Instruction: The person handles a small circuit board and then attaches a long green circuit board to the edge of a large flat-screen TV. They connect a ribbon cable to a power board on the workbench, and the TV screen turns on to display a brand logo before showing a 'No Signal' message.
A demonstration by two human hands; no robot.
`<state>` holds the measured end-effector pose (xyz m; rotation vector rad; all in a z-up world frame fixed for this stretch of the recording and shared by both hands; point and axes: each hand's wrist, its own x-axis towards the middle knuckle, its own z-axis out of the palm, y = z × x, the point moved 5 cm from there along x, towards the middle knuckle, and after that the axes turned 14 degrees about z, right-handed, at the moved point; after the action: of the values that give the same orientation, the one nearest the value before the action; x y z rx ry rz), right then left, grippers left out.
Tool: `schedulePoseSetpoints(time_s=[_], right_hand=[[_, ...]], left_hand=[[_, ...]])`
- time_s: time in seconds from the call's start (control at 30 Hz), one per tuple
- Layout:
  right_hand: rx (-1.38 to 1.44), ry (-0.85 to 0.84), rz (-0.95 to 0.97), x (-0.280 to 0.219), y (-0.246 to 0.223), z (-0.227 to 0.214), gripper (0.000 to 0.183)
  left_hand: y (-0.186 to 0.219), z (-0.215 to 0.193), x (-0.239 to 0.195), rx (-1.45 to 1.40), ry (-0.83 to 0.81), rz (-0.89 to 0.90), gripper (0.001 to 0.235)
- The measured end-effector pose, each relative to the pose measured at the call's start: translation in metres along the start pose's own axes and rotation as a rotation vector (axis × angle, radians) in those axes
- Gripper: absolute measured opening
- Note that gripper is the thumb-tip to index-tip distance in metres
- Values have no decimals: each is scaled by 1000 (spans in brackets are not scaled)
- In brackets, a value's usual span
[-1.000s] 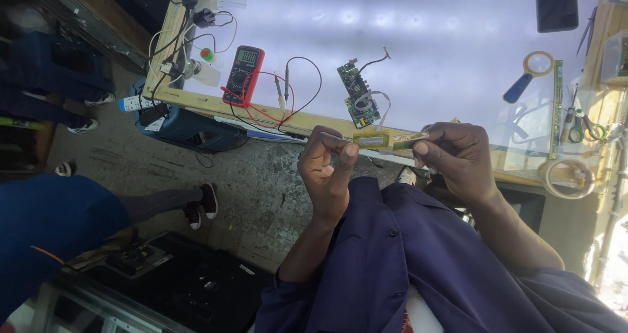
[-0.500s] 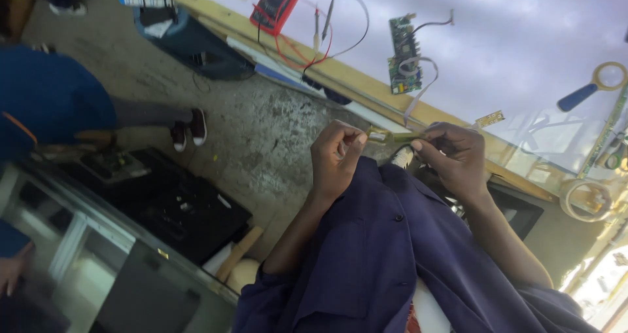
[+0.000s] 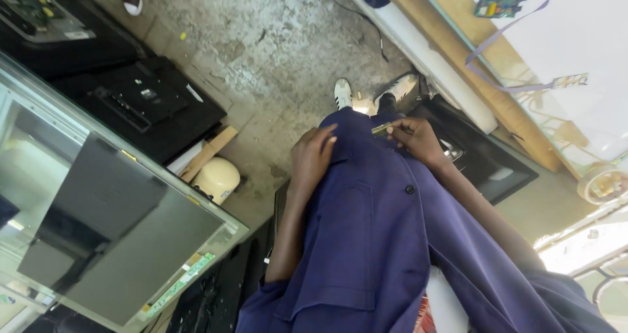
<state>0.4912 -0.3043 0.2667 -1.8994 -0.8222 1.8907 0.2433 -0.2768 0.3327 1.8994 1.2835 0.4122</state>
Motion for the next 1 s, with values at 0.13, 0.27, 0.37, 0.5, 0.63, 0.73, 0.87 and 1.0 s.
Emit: schedulePoseSetpoints(time_s=[0.13, 0.27, 0.37, 0.5, 0.63, 0.73, 0.87, 1.0], right_hand=[[78, -79, 30, 3, -16, 30, 16], [226, -178, 145, 11, -11, 46, 20], [279, -253, 259, 14, 14, 49, 20], [275, -326, 354, 18, 32, 53, 19], [222, -340, 375, 18, 28, 56, 20], [206, -360, 389, 19, 32, 55, 19], [112, -329, 394, 11, 28, 57, 19], [42, -331, 352, 10, 24, 57, 22]], left_hand=[[16, 25, 12, -149, 21, 228, 34], [6, 45, 9, -4, 108, 319, 14], [12, 37, 5, -23, 103, 345, 12], [10, 40, -6, -12, 97, 414, 9], [15, 33, -8, 6, 136, 416, 8], [16, 33, -9, -9, 145, 403, 7], [13, 41, -15, -58, 127, 386, 8], [15, 39, -18, -101, 156, 376, 7]])
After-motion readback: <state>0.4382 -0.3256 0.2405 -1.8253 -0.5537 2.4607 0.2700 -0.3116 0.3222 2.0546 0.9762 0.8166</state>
